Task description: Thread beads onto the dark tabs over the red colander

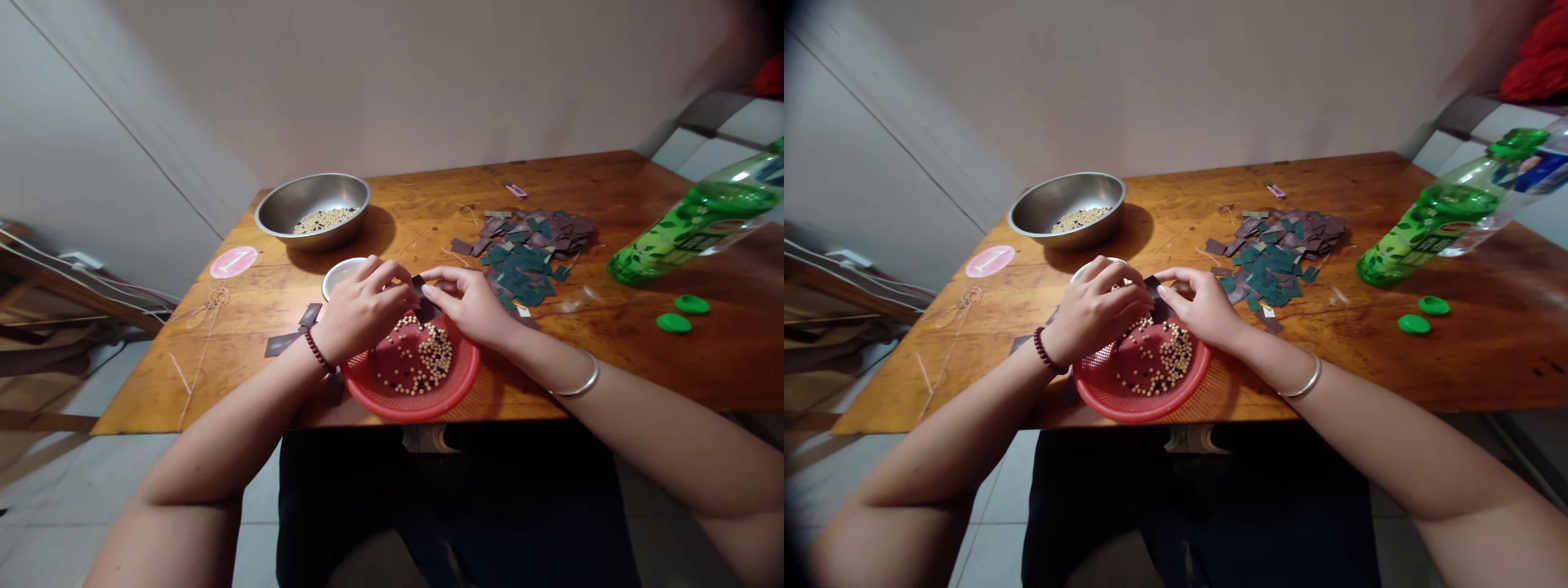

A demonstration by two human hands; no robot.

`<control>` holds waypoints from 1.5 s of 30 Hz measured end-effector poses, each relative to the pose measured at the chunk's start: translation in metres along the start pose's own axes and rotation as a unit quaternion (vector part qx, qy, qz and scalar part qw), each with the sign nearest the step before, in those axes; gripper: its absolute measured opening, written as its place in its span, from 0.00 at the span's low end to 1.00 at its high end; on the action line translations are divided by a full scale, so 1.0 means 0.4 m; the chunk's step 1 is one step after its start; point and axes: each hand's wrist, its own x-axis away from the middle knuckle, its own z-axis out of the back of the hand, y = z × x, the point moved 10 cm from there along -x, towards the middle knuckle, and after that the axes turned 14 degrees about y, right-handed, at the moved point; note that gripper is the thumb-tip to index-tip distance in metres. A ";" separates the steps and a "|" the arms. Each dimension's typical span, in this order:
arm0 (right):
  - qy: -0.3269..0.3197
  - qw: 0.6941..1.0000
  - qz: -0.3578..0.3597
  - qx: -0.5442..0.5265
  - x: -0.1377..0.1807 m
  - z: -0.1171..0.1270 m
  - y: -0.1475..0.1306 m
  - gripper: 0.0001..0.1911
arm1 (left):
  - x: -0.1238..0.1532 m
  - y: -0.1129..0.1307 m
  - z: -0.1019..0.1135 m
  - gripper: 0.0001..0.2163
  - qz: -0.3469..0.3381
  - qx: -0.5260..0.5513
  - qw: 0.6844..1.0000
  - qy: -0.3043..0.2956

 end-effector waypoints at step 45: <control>-0.009 1.000 -0.008 0.000 -0.001 -0.008 0.007 0.14 | 0.008 -0.023 -0.015 0.08 0.068 0.059 0.996 -0.016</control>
